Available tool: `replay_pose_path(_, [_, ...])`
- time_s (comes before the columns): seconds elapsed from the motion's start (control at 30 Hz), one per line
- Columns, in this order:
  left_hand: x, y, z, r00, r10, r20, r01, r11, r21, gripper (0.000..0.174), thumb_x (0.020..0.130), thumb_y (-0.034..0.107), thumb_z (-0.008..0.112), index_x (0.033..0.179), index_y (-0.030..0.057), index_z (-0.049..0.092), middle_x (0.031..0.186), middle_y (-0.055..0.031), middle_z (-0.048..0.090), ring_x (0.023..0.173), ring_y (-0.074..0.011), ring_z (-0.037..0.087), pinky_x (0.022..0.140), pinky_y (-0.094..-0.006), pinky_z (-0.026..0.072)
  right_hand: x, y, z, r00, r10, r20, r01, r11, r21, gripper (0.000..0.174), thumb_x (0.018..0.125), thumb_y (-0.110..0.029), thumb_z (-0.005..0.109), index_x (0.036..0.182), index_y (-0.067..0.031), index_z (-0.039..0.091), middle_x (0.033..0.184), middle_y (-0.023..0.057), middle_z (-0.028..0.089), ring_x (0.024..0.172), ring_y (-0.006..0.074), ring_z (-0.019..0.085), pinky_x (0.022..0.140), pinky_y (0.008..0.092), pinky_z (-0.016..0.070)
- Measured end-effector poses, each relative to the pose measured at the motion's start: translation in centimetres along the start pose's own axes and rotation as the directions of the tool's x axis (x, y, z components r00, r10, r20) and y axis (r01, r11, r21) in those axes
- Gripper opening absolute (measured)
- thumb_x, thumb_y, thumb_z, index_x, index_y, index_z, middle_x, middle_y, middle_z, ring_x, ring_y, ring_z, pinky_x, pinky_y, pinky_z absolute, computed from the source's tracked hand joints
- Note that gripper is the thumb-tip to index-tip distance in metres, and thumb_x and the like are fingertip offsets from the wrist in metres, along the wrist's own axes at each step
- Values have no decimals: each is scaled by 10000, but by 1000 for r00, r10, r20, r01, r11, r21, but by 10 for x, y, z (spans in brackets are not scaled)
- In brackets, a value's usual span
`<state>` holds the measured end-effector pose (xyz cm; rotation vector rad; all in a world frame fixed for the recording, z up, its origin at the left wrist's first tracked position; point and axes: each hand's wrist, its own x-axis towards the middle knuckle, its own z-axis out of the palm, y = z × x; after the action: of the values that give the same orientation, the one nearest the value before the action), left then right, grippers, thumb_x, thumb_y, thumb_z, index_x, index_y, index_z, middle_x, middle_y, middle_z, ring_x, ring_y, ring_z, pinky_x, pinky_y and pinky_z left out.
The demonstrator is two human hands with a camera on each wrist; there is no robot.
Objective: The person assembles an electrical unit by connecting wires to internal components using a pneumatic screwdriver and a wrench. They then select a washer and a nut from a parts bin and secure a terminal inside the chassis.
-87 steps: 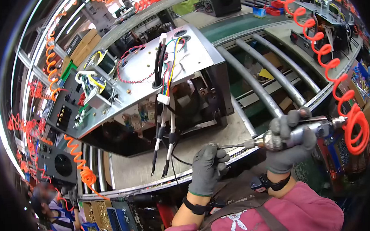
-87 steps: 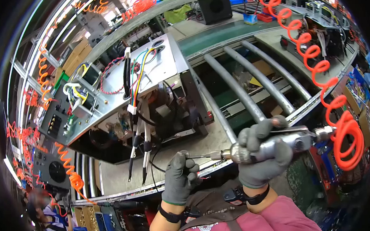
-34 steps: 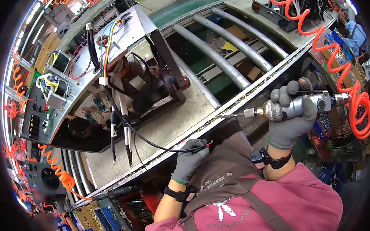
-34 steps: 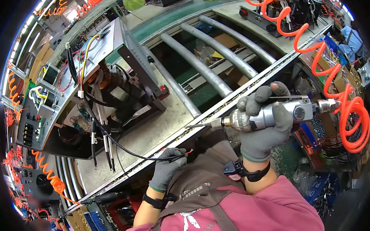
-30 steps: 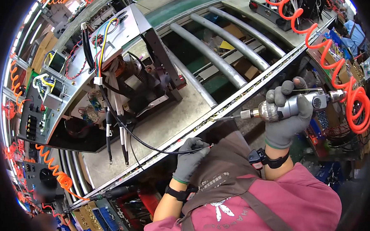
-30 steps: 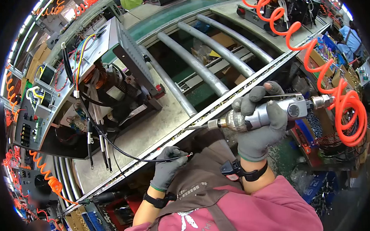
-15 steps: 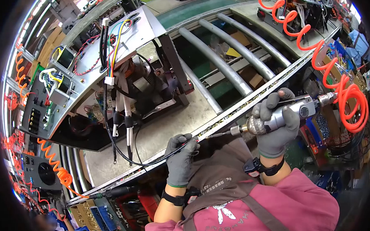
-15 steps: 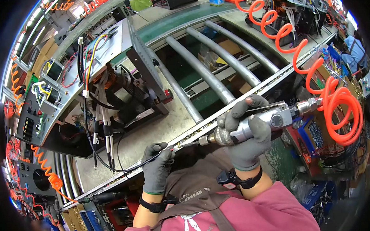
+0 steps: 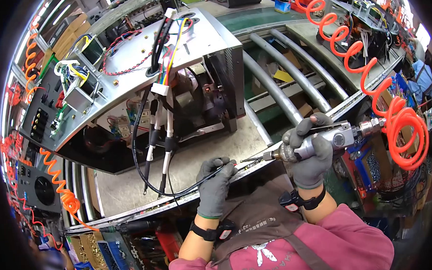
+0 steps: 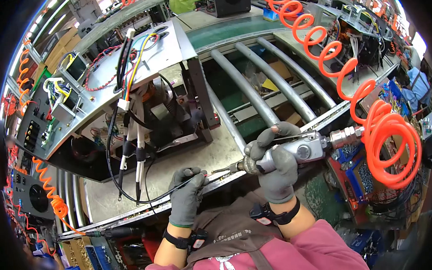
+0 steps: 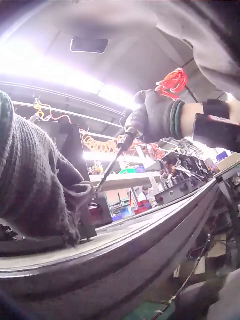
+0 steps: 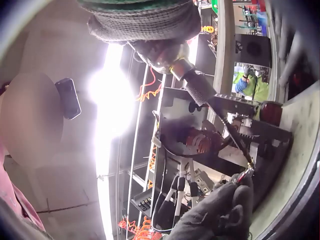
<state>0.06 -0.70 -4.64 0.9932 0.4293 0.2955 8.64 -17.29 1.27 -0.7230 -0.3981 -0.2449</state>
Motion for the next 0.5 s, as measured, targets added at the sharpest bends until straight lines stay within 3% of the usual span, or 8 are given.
replay_pose_path(0.2, [44, 16, -11, 986, 164, -38, -164, 986, -7, 166, 787, -31, 636, 925, 20, 559, 909, -59, 600, 777, -143, 617, 708, -270, 545, 7, 30, 34, 997, -68, 47, 71, 994, -82, 362, 785, -198, 539, 1121, -79, 474, 814, 75, 546, 548, 153, 474, 612, 355, 470])
replay_pose_path(0.33, [74, 22, -24, 965, 261, 39, -264, 959, 105, 178, 803, -7, 649, 967, 16, 583, 896, -55, 611, 811, -132, 606, 714, -270, 533, 9, 52, 44, 990, -39, 134, 56, 991, -125, 403, 734, -187, 554, 1121, -106, 474, 857, 65, 564, 620, 154, 525, 686, 382, 492])
replay_pose_path(0.4, [78, 24, -22, 959, 280, 44, -284, 953, 109, 193, 812, -8, 655, 993, 24, 594, 908, -59, 627, 802, -134, 604, 722, -273, 525, 8, 59, 49, 984, -45, 173, 67, 990, -125, 442, 738, -234, 635, 1126, -107, 465, 868, 59, 569, 668, 159, 553, 705, 382, 498])
replay_pose_path(0.43, [80, 26, -19, 958, 284, 26, -285, 948, 145, 178, 799, -7, 666, 920, 25, 539, 851, -71, 607, 736, -137, 604, 632, -255, 514, 7, 64, 50, 978, -73, 196, 99, 987, -127, 457, 750, -264, 653, 1132, -106, 459, 866, 61, 567, 666, 159, 549, 696, 375, 494])
replay_pose_path(0.5, [84, 28, -19, 957, 289, 37, -290, 936, 197, 175, 800, -5, 667, 915, 30, 539, 836, -65, 607, 722, -129, 597, 629, -251, 508, 5, 69, 51, 969, -99, 225, 131, 982, -133, 475, 763, -294, 671, 1139, -104, 452, 863, 63, 564, 664, 159, 546, 688, 369, 491])
